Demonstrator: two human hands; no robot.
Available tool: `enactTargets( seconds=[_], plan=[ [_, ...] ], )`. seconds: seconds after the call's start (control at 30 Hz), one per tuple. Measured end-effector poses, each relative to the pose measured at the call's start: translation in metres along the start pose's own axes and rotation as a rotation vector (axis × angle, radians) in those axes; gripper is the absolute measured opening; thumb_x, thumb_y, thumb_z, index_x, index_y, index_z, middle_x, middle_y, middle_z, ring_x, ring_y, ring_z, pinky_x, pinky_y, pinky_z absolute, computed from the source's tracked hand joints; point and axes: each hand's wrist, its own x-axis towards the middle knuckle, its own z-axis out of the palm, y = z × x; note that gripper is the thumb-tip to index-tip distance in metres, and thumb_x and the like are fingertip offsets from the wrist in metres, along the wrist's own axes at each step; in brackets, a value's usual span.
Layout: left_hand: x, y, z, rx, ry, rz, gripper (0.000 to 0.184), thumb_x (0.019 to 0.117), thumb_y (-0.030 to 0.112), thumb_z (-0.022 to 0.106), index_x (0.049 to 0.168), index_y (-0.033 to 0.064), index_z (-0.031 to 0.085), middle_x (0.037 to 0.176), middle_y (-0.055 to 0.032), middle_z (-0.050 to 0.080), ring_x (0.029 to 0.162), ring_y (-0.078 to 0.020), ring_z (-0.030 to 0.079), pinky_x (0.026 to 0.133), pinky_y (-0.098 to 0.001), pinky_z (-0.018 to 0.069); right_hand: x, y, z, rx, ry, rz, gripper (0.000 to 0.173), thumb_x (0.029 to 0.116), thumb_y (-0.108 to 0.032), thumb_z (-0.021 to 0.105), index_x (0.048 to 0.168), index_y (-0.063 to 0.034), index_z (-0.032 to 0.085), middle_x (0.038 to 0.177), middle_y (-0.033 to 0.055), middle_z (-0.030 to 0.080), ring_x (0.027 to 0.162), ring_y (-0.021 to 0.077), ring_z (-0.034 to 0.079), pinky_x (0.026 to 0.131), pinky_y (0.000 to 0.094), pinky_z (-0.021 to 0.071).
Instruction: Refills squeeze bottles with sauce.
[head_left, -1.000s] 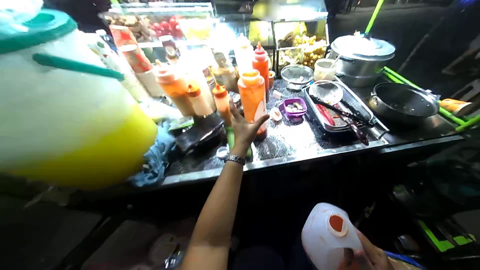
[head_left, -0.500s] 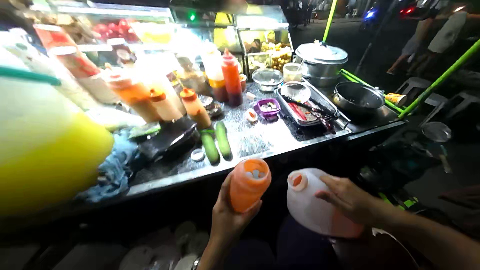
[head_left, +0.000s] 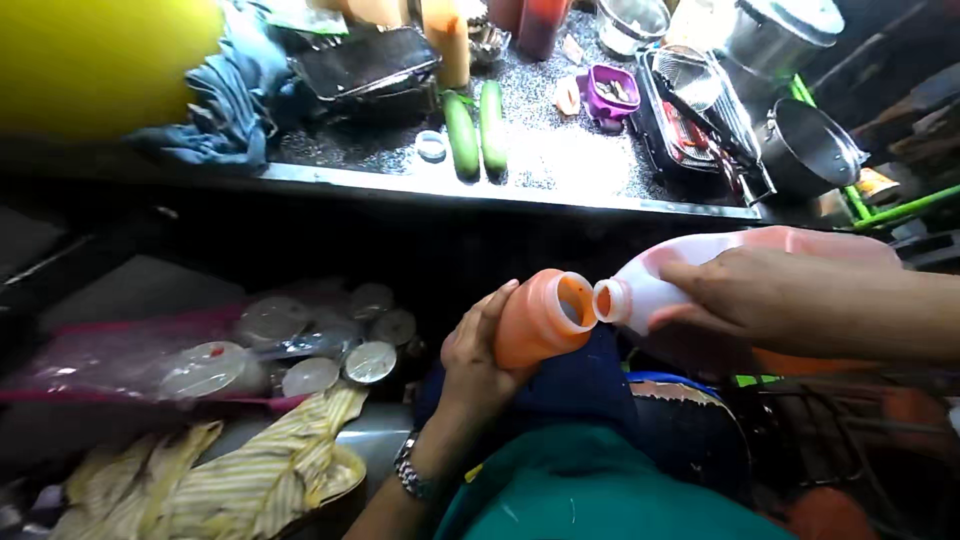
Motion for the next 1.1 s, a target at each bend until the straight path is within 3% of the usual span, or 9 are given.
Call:
enactTargets(
  seconds=[0.1,0.4,0.97,1.1],
  plan=[
    [0.000,0.000,0.003,-0.014,-0.002,-0.001,0.085,0.0747,0.045,0.081,0.147,0.0123,0.052,0.134,-0.0122,0.064,0.122,-0.0258,0.063,0.101,-0.0494,0.0522,0.004,-0.003,-0.006,-0.030,-0.074,0.022,0.054,0.1053,-0.060,0.035,0.096,-0.0136,0.061,0.056,-0.0026,0.047,0.053,0.0161,0.057,0.048,0.0345,0.0440],
    [0.001,0.002,0.010,-0.064,0.012,-0.015,0.082,0.0737,0.043,0.081,0.144,0.0081,0.055,0.133,-0.0127,0.065,0.122,-0.0253,0.063,0.104,-0.0475,0.0507,0.012,-0.002,-0.019,-0.094,-0.144,0.015,0.053,0.1061,-0.058,0.038,0.094,-0.0115,0.060,0.057,-0.0004,0.047,0.054,0.0171,0.058,0.049,0.0345,0.0438],
    [-0.003,-0.003,0.021,-0.118,0.017,-0.011,0.083,0.0744,0.044,0.082,0.143,0.0078,0.055,0.131,-0.0125,0.066,0.120,-0.0217,0.064,0.100,-0.0452,0.0535,0.006,-0.002,-0.019,-0.068,-0.097,0.018,0.056,0.1042,-0.063,0.035,0.091,-0.0154,0.061,0.055,-0.0047,0.045,0.051,0.0122,0.055,0.046,0.0309,0.0410],
    [-0.005,-0.004,0.022,-0.153,0.015,-0.004,0.084,0.0739,0.043,0.084,0.143,0.0039,0.054,0.131,-0.0153,0.066,0.121,-0.0220,0.064,0.101,-0.0419,0.0541,0.005,-0.005,-0.021,-0.055,-0.147,0.059,0.056,0.1042,-0.063,0.036,0.094,-0.0142,0.062,0.056,-0.0022,0.047,0.053,0.0154,0.057,0.048,0.0339,0.0429]
  ],
)
